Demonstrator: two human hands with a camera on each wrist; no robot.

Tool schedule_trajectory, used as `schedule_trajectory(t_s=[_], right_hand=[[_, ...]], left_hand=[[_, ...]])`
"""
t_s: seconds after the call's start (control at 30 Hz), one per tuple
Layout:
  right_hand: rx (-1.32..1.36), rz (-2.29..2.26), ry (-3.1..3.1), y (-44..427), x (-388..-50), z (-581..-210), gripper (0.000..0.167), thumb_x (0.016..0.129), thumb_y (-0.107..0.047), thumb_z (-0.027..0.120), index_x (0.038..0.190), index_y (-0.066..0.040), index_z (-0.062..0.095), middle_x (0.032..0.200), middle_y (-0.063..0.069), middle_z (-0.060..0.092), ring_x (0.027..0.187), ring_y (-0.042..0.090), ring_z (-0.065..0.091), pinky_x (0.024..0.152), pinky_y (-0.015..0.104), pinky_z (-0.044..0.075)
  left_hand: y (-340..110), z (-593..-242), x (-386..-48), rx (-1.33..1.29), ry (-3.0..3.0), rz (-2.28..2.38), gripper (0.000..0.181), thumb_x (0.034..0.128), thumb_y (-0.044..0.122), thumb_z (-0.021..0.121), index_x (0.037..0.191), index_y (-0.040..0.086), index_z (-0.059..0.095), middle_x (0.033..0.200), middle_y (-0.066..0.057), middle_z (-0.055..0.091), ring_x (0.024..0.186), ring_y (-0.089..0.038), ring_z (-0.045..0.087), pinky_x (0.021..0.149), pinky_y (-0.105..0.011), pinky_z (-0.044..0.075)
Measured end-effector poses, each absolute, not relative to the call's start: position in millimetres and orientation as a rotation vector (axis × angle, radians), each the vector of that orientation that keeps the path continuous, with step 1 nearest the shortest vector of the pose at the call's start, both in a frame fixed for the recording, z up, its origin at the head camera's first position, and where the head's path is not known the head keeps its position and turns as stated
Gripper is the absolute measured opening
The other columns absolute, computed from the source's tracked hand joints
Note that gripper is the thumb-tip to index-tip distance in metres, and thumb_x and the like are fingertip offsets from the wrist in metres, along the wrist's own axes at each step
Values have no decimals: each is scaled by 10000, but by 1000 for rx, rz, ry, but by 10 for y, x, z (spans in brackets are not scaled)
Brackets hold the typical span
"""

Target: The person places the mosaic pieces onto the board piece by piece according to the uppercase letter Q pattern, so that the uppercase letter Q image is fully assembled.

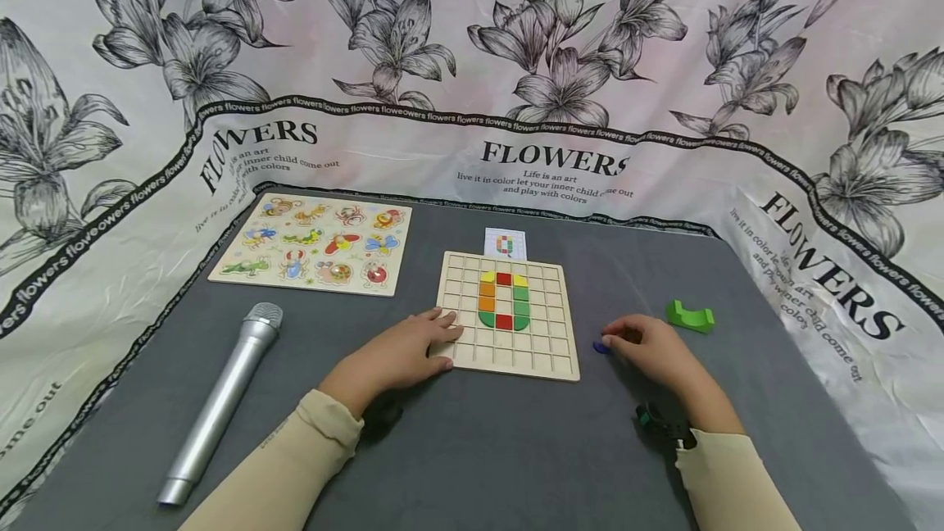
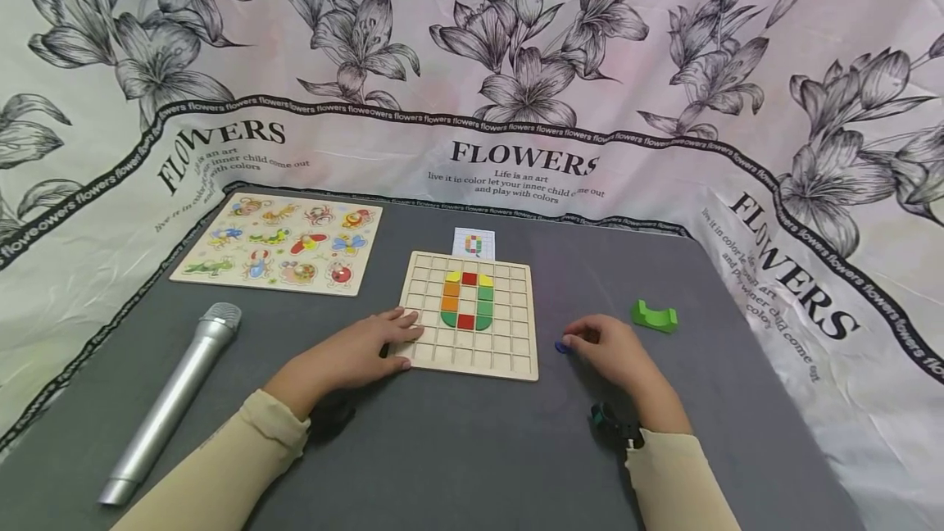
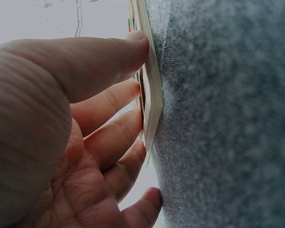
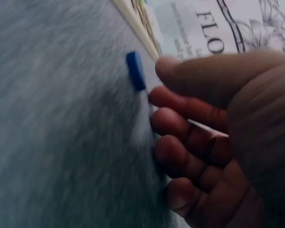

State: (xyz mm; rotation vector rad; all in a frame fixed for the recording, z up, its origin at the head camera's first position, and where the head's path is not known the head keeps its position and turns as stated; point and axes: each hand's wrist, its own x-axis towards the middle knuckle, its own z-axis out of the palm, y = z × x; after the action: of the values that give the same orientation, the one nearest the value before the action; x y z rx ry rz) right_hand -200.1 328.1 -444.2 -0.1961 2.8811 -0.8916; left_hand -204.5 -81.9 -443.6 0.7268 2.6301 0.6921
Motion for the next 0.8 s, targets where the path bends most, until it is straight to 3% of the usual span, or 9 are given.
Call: schedule_trajectory(t_s=[0.13, 0.37, 0.8], right_hand=[[-234, -905, 2870, 3289, -1928, -4482, 238, 1002, -217, 815, 1167, -47, 789, 988, 32, 747, 839, 139, 630, 731, 306, 533], [-274, -825, 2982, 3176, -1943, -4541, 70, 983, -163, 805, 972, -98, 781, 887, 16, 678, 775, 130, 564, 693, 317, 476], [-412, -868, 2863, 2215, -2034, -4358, 89, 999, -183, 800, 990, -99, 776, 880, -3, 678, 773, 129, 563, 689, 291, 496]], left_hand=[[-832, -4428, -2041, 737, 2629, 694, 599, 1051, 264, 749, 1613, 170, 561, 1753, -46, 410, 1690, -308, 248, 1365, -574, 231], [-824, -4413, -2034, 739, 2636, 705, 591, 1048, 246, 752, 1604, 160, 572, 1748, -58, 419, 1687, -315, 258, 1363, -575, 239], [-818, -4433, -2040, 741, 2633, 716, 586, 1050, 249, 751, 1603, 172, 574, 1749, -51, 418, 1687, -312, 257, 1365, -576, 231]])
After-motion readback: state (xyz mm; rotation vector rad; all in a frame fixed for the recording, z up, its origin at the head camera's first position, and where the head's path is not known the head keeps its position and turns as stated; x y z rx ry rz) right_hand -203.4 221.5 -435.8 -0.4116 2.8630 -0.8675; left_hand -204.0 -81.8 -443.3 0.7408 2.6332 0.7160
